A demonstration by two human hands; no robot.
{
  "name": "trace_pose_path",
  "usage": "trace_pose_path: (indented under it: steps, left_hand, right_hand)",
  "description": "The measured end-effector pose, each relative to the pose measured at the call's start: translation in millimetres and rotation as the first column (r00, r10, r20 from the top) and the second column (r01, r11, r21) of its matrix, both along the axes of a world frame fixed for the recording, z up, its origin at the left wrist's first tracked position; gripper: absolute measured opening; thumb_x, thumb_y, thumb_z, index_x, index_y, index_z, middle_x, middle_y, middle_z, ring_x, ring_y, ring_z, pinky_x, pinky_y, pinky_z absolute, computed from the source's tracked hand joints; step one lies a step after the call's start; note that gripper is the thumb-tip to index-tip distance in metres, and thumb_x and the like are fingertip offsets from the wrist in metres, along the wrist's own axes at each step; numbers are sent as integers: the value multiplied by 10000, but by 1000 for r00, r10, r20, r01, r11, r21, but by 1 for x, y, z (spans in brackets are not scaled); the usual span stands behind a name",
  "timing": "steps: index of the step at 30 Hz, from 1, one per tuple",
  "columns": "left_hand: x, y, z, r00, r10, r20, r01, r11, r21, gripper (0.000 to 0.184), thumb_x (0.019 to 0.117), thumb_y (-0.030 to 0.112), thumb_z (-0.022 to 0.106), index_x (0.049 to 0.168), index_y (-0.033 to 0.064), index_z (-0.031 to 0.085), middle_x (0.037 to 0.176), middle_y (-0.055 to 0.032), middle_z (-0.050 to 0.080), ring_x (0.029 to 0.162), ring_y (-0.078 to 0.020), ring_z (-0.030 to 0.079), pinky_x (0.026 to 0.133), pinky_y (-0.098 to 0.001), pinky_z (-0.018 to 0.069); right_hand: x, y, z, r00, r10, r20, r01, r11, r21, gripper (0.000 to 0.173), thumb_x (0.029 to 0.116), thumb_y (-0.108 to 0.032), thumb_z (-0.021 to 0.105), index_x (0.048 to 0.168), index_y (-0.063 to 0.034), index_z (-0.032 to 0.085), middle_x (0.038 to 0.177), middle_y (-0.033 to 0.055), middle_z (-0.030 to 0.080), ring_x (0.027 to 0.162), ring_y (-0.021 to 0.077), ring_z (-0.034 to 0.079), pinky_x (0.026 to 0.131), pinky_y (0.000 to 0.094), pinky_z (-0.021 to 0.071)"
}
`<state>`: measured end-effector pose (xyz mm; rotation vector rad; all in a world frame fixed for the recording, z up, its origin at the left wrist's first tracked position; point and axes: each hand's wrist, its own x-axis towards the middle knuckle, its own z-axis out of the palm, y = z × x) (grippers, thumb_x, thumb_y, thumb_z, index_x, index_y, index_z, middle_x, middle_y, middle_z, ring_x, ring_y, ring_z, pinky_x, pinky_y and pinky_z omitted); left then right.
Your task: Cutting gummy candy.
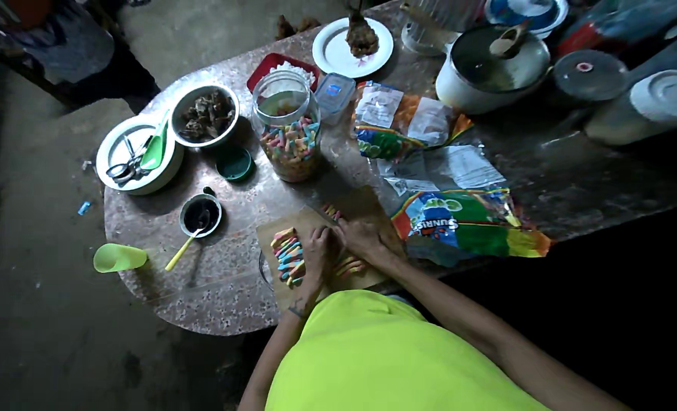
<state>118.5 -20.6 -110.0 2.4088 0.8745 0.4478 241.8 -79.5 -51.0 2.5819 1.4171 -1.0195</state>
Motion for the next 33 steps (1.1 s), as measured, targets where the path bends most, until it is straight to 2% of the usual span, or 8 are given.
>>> trace_pose_path:
  steps: [3,8,11,14,21,25,28,33]
  left_hand:
    - [-6,3,13,1000,-12,-25,9,990,-140,274,992,97,587,1207,-12,717,1289,-186,688,1243,-348,633,1081,-469,484]
    - [13,19,15,997,-7,73,19,986,-166,295,1003,126,604,1249,-10,695,1199,-197,720,1124,-339,696,1004,-489,536]
    - [38,27,19,998,-54,21,58,964,-261,396,1027,182,592,1383,10,608,1266,-208,688,1199,-356,654,1058,-504,495]
    - [58,35,21,990,-130,-46,110,944,-310,501,1044,236,571,1505,64,479,1266,-183,687,1187,-352,655,1034,-528,507]
    - [52,29,13,965,-262,-10,260,960,-105,315,1039,125,550,1308,10,668,1291,-198,683,1224,-362,643,1071,-503,492]
    - [49,26,-12,935,-353,-25,354,930,100,428,1024,71,535,1450,69,579,1481,-131,581,1416,-331,503,1220,-545,305]
    - [47,24,-11,943,-330,42,332,943,-41,498,1026,66,536,1514,-4,468,1526,-158,528,1458,-323,453,1254,-532,246]
    - [44,16,10,943,-61,327,165,939,-301,506,1006,19,532,1482,-103,411,1460,-276,539,1331,-379,570,1129,-485,451]
  right_hand:
    - [19,-20,-6,997,-10,-74,15,998,60,516,1126,-378,334,1448,-33,542,1272,296,650,1231,473,606,1039,638,438]
    - [43,-51,-5,951,-170,-259,225,954,199,500,1120,-368,386,1394,5,576,1164,282,683,1123,444,655,991,626,469]
    - [51,-64,-4,884,-272,-379,388,880,274,462,1115,-337,419,1295,44,608,1059,255,678,973,377,672,923,567,507]
    - [54,-72,-2,806,-341,-483,521,796,308,427,1120,-319,420,1293,31,595,832,147,629,657,214,613,698,415,554]
    - [46,-77,1,749,-384,-540,599,741,304,400,1118,-293,438,1266,46,589,715,105,582,556,161,567,615,354,543]
    - [42,-74,-6,761,-370,-532,587,742,324,391,1116,-292,443,1210,52,603,702,109,587,555,172,575,616,367,548]
    - [41,-72,-7,761,-364,-536,584,744,324,397,1115,-294,446,1233,49,608,724,127,609,573,197,593,639,395,555]
    - [39,-75,-3,725,-344,-597,615,713,336,374,1116,-274,438,1227,50,589,674,85,578,521,154,570,575,337,544]
